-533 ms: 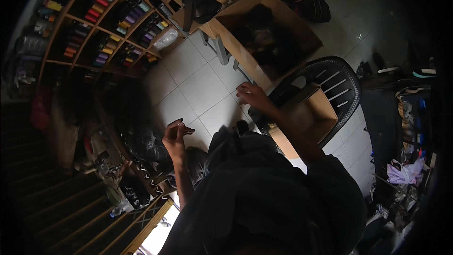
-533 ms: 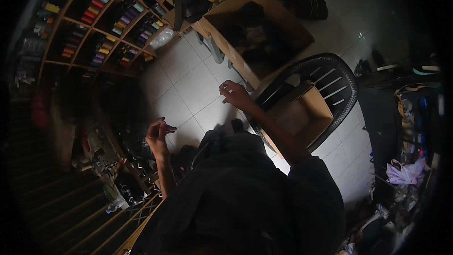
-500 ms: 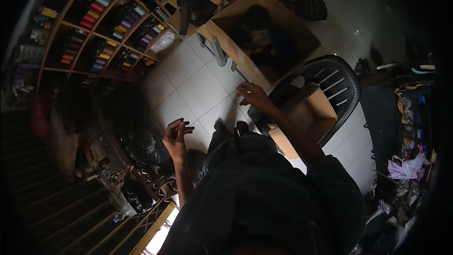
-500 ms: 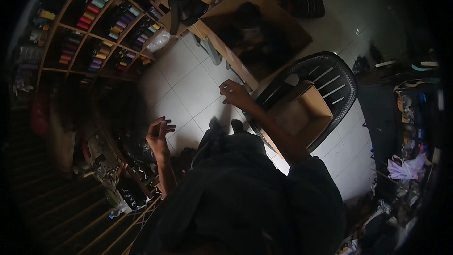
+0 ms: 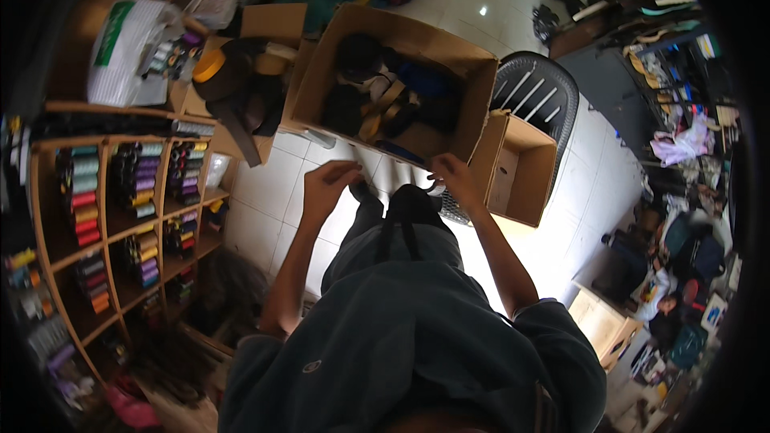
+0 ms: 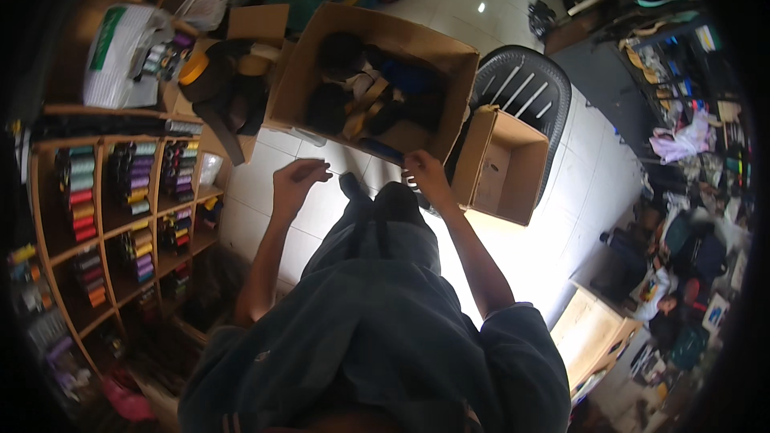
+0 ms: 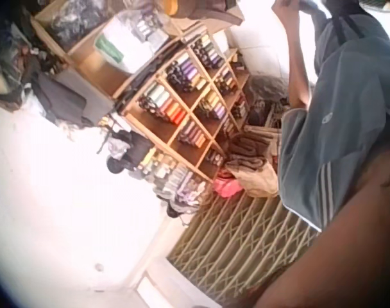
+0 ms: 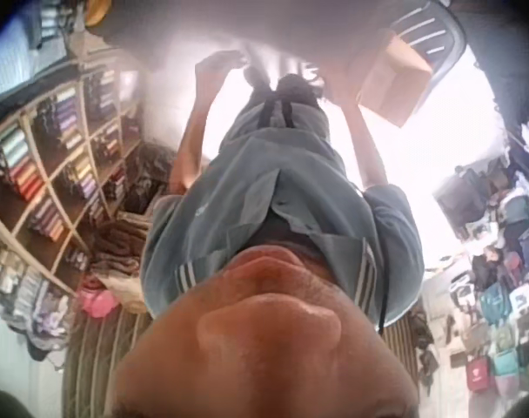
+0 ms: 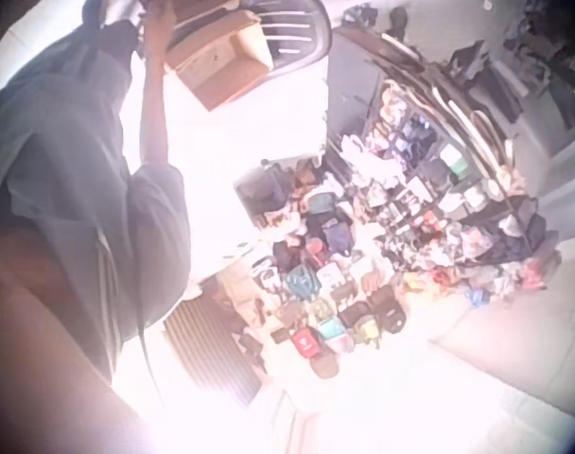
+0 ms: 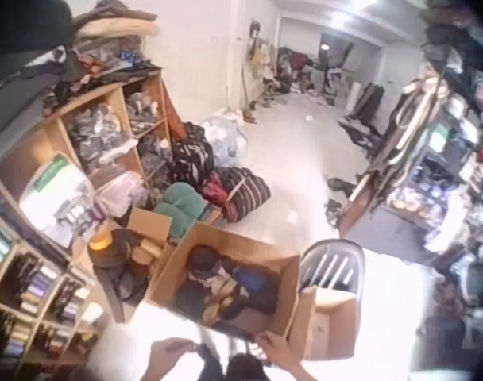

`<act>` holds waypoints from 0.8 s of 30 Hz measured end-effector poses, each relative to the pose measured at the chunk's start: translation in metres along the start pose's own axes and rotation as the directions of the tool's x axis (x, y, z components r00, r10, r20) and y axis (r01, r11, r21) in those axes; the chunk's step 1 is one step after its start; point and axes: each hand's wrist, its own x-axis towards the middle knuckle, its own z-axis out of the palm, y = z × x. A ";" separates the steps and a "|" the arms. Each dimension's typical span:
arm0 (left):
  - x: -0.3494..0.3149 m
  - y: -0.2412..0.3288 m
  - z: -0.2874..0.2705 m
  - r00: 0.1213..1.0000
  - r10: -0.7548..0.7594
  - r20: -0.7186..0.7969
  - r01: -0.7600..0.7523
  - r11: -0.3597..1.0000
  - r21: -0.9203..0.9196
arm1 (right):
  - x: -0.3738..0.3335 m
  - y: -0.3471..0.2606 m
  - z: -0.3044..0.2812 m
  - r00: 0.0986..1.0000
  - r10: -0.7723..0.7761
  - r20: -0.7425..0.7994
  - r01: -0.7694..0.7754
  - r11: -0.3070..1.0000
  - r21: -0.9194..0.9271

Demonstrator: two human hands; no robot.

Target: The person organizes rolls of webbing and fabric by retrieving them from boxes and placing them onto metal storage shelves in a workspace.

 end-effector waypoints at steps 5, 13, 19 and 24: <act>0.091 0.007 0.023 0.983 0.184 0.024 -0.181 0.979 -0.094 | 0.031 0.008 0.000 0.986 0.090 -0.141 -0.076 0.992 0.098; 0.210 -0.053 0.050 0.955 -0.148 0.258 0.072 0.957 0.282 | 0.141 0.048 0.000 0.776 -0.387 -0.498 0.145 0.878 -0.456; 0.264 -0.156 0.076 0.956 0.097 0.277 -0.264 0.696 0.667 | 0.197 0.102 -0.005 0.859 -0.384 -0.339 0.047 0.717 -0.695; 0.284 -0.209 0.083 0.928 0.028 0.371 -0.327 0.539 0.777 | 0.232 0.171 -0.014 0.945 -0.215 -0.247 -0.151 0.384 -0.911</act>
